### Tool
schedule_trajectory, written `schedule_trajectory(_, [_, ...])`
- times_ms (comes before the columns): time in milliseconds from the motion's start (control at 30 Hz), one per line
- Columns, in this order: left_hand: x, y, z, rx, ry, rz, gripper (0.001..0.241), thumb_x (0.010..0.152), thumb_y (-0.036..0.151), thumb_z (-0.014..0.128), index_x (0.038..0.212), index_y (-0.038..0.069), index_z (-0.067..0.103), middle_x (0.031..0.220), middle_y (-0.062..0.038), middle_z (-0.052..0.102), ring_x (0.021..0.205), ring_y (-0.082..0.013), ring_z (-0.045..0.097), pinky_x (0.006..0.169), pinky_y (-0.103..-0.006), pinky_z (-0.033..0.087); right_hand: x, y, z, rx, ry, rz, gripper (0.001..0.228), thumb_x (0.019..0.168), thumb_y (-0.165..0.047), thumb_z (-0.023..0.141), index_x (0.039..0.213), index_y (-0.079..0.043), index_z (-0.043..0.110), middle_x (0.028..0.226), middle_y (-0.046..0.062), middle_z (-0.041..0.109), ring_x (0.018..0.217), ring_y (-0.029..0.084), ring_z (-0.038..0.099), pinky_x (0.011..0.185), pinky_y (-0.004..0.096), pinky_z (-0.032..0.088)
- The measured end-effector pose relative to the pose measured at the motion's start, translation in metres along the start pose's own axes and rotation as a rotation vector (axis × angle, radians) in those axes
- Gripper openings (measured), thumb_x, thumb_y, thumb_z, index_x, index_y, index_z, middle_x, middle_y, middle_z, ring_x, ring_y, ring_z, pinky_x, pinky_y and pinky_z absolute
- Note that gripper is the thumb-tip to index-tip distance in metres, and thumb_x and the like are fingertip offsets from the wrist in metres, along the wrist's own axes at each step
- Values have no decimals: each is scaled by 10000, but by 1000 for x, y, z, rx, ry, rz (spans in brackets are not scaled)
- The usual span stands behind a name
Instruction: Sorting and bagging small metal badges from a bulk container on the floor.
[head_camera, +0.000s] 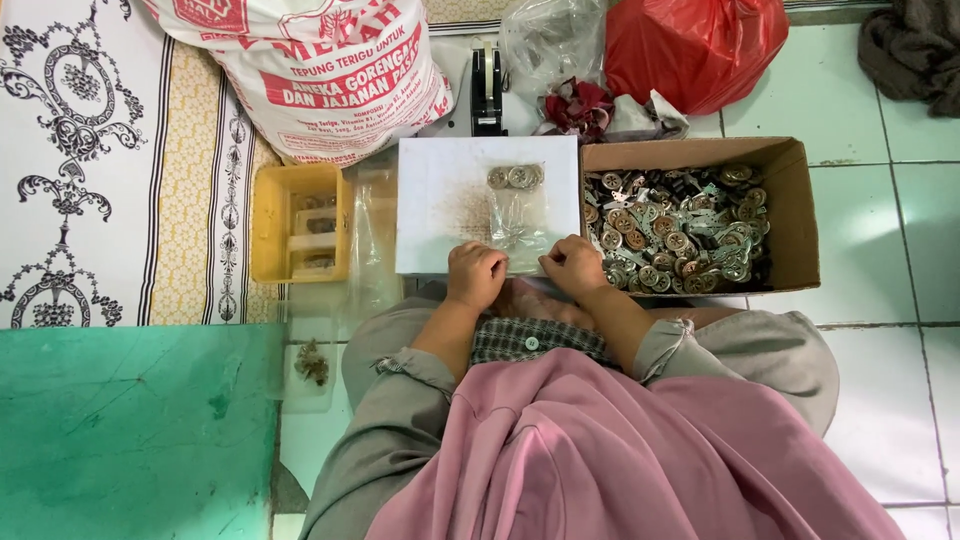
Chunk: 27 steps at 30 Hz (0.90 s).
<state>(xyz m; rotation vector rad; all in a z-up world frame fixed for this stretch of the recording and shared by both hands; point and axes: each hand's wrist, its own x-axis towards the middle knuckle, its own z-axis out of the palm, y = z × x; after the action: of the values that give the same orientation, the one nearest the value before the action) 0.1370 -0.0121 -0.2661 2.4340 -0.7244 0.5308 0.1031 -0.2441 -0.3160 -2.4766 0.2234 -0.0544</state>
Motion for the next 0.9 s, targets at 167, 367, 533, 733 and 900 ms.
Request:
schedule_trajectory(167, [-8, -7, 13, 7, -8, -11, 92, 742, 261, 766, 807, 271, 701, 737, 56, 669, 951, -191, 667, 875, -417, 487, 2, 3, 4, -27, -5, -14, 187, 783, -369, 776, 745, -227, 662, 798, -29, 597, 923, 236, 643, 837, 438, 522])
schedule_trajectory(367, [-10, -8, 14, 12, -51, -24, 112, 804, 231, 743, 909, 250, 709, 763, 39, 671, 988, -190, 655, 937, -428, 455, 0, -8, -7, -48, -31, -44, 142, 773, -324, 783, 759, -221, 687, 806, -17, 607, 915, 250, 649, 831, 437, 539])
schedule_trajectory(533, [-6, -3, 5, 65, -128, -12, 301, 792, 191, 778, 1082, 225, 704, 859, 0, 696, 1072, -227, 634, 1005, -487, 421, -3, -9, -5, -78, -10, -62, 140, 775, -301, 800, 838, -218, 706, 867, -12, 619, 963, 257, 650, 851, 444, 545])
schedule_trajectory(733, [5, 12, -7, 143, 19, 420, 81, 911, 168, 683, 855, 160, 626, 850, -35, 547, 881, -241, 582, 796, -398, 482, -7, -15, -11, -158, 7, -145, 298, 829, -317, 773, 1092, -254, 650, 984, -24, 595, 1080, 243, 610, 932, 437, 517])
schedule_trajectory(900, [6, 19, -21, 131, -113, 465, 252, 797, 308, 764, 927, 133, 638, 895, -37, 539, 907, -247, 589, 780, -404, 484, -7, -12, -12, -262, 201, -494, 92, 902, -311, 716, 943, -230, 724, 1060, 31, 560, 1070, 307, 621, 871, 421, 553])
